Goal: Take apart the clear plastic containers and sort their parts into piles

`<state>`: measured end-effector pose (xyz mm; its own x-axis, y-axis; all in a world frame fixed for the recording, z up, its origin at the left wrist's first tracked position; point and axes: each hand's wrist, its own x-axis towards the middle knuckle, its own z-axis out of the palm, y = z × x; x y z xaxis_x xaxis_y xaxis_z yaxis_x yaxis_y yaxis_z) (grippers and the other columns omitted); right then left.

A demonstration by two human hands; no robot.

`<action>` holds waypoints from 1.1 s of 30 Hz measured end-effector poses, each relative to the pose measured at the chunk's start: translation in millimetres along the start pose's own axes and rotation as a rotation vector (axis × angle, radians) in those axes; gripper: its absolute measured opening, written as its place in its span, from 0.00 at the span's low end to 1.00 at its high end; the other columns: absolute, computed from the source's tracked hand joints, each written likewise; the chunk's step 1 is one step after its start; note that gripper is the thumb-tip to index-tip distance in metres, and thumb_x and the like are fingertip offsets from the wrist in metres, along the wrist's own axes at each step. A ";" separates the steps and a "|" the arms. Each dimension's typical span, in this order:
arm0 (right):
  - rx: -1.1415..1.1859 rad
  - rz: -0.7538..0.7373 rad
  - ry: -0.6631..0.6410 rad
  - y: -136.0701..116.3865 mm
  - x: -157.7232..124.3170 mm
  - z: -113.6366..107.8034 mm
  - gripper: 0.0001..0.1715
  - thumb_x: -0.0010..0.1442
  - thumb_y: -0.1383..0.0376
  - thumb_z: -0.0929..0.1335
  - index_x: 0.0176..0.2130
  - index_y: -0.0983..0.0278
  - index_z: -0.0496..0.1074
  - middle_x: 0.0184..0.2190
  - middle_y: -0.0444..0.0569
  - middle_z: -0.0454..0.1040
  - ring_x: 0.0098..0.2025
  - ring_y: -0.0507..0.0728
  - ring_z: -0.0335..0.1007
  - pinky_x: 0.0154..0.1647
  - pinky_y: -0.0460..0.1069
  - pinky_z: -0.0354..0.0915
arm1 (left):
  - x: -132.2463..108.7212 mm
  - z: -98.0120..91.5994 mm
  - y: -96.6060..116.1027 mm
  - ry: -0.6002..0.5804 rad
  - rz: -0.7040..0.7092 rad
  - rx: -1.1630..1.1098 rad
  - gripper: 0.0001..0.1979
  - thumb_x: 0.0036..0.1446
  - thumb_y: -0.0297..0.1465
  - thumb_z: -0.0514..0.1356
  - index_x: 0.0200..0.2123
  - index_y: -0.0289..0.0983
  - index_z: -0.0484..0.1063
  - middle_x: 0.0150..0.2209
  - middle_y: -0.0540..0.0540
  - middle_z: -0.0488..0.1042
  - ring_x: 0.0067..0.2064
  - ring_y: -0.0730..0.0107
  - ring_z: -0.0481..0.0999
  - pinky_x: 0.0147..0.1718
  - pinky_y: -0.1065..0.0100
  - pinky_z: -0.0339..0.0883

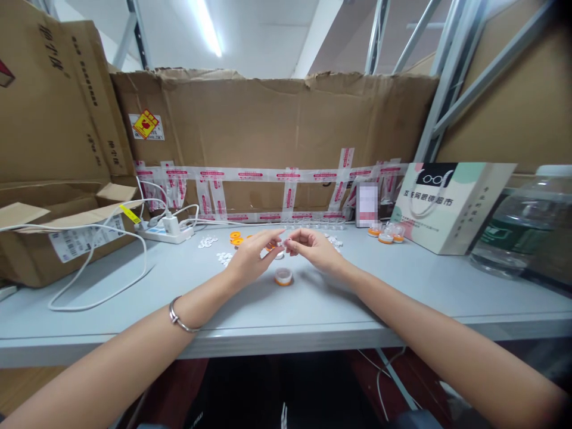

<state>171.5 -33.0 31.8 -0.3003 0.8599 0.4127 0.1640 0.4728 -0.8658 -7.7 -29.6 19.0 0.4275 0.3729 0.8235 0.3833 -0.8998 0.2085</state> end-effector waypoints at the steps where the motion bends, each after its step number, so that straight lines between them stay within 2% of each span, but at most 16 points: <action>1: -0.041 0.016 0.047 2.5 3.3 -8.7 0.11 0.51 0.60 0.68 0.30 0.66 0.67 0.25 0.45 0.71 0.28 0.50 0.67 0.33 0.47 0.65 | 0.0 -0.5 -0.8 0.006 -0.012 -0.001 0.15 0.56 0.28 0.56 0.48 0.37 0.64 0.37 0.45 0.72 0.36 0.72 0.72 0.37 0.69 0.66; 4: -0.282 0.109 0.239 14.0 13.3 -48.5 0.07 0.53 0.64 0.66 0.31 0.67 0.68 0.25 0.47 0.71 0.27 0.50 0.67 0.32 0.45 0.65 | 0.1 -3.4 -2.6 -0.009 -0.056 0.020 0.13 0.56 0.29 0.55 0.46 0.36 0.65 0.37 0.44 0.73 0.37 0.70 0.72 0.38 0.67 0.66; 6: -0.571 0.207 0.346 24.8 17.8 -79.1 0.08 0.55 0.65 0.64 0.33 0.67 0.70 0.26 0.47 0.72 0.27 0.50 0.67 0.31 0.45 0.63 | 0.0 -5.4 -2.9 -0.032 -0.075 0.029 0.11 0.57 0.30 0.55 0.44 0.36 0.66 0.36 0.45 0.73 0.37 0.70 0.72 0.37 0.68 0.66; 9: -0.698 0.292 0.390 40.3 19.6 -111.0 0.07 0.52 0.69 0.64 0.29 0.68 0.72 0.22 0.49 0.72 0.26 0.53 0.66 0.29 0.46 0.61 | -0.6 -6.6 -3.0 -0.076 -0.089 0.030 0.10 0.57 0.30 0.54 0.43 0.36 0.67 0.36 0.45 0.72 0.37 0.70 0.72 0.34 0.69 0.66; 11: -0.722 0.328 0.374 47.3 19.2 -117.5 0.07 0.50 0.70 0.65 0.26 0.68 0.73 0.20 0.48 0.71 0.25 0.53 0.66 0.28 0.46 0.59 | -1.3 -6.6 -3.5 -0.108 -0.098 0.024 0.11 0.58 0.31 0.53 0.43 0.36 0.67 0.36 0.45 0.72 0.37 0.70 0.71 0.33 0.70 0.66; 16: -0.738 0.370 0.284 55.5 19.7 -110.1 0.08 0.50 0.69 0.66 0.25 0.68 0.75 0.18 0.46 0.71 0.22 0.52 0.65 0.25 0.45 0.58 | -1.4 -7.9 -5.3 -0.307 -0.170 0.002 0.16 0.62 0.35 0.44 0.40 0.37 0.70 0.38 0.45 0.72 0.40 0.67 0.70 0.39 0.66 0.64; 20: -0.771 0.361 0.325 53.3 20.4 -107.5 0.09 0.47 0.66 0.69 0.31 0.68 0.75 0.22 0.48 0.72 0.26 0.54 0.66 0.28 0.46 0.59 | 0.0 -12.2 -3.5 -0.453 -0.278 -0.147 0.23 0.64 0.37 0.37 0.40 0.36 0.70 0.40 0.45 0.72 0.43 0.68 0.69 0.44 0.65 0.61; 22: -0.795 0.327 0.375 45.4 18.6 -101.9 0.14 0.49 0.63 0.68 0.36 0.67 0.74 0.25 0.48 0.71 0.28 0.54 0.66 0.30 0.47 0.59 | -0.3 -15.3 -1.9 -0.514 -0.302 -0.193 0.22 0.62 0.41 0.41 0.41 0.36 0.69 0.42 0.45 0.71 0.43 0.68 0.69 0.43 0.66 0.61; 24: -0.747 0.248 0.349 32.6 14.0 -88.7 0.16 0.52 0.58 0.66 0.38 0.65 0.72 0.26 0.47 0.71 0.28 0.53 0.64 0.30 0.46 0.58 | -1.8 -18.1 -0.8 -0.577 -0.319 -0.176 0.21 0.54 0.46 0.52 0.43 0.38 0.68 0.43 0.46 0.70 0.44 0.66 0.68 0.40 0.67 0.62; 26: -0.597 0.127 0.188 17.8 6.5 -68.6 0.19 0.53 0.53 0.64 0.35 0.66 0.72 0.26 0.46 0.70 0.28 0.52 0.63 0.29 0.46 0.58 | -4.4 -19.4 -0.6 -0.633 -0.340 -0.139 0.26 0.44 0.48 0.61 0.43 0.38 0.67 0.42 0.46 0.69 0.41 0.65 0.68 0.36 0.68 0.62; 27: -0.526 0.076 0.065 11.0 2.2 -57.1 0.20 0.52 0.52 0.65 0.33 0.66 0.72 0.27 0.46 0.70 0.28 0.52 0.62 0.29 0.46 0.58 | -5.8 -19.3 -0.8 -0.653 -0.346 -0.127 0.28 0.41 0.48 0.63 0.42 0.38 0.67 0.41 0.46 0.69 0.40 0.65 0.68 0.35 0.68 0.61; 28: -0.486 0.046 -0.064 5.3 -2.1 -45.6 0.20 0.51 0.51 0.65 0.33 0.66 0.71 0.26 0.46 0.69 0.28 0.51 0.62 0.29 0.46 0.58 | -6.9 -18.7 -1.1 -0.668 -0.348 -0.118 0.27 0.40 0.48 0.63 0.41 0.37 0.68 0.39 0.46 0.70 0.39 0.66 0.67 0.34 0.69 0.61; 30: -0.470 0.013 -0.242 -1.5 -9.5 -25.6 0.22 0.47 0.50 0.68 0.34 0.65 0.71 0.26 0.44 0.67 0.28 0.51 0.61 0.28 0.45 0.57 | -8.1 -16.3 -1.8 -0.676 -0.346 -0.111 0.25 0.41 0.48 0.63 0.37 0.37 0.68 0.36 0.47 0.70 0.36 0.67 0.67 0.32 0.69 0.60; 33: -0.497 0.003 -0.376 -0.8 -15.4 -8.3 0.26 0.40 0.51 0.73 0.36 0.64 0.71 0.26 0.43 0.65 0.28 0.50 0.59 0.27 0.44 0.56 | -7.8 -11.6 -2.5 -0.654 -0.336 -0.125 0.22 0.42 0.48 0.62 0.34 0.36 0.69 0.32 0.48 0.70 0.33 0.69 0.66 0.30 0.70 0.59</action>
<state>183.7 -45.0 28.5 -0.5949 0.7775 0.2039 0.5560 0.5813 -0.5941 -21.5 -32.9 18.2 0.7186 0.6559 0.2311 0.4998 -0.7182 0.4841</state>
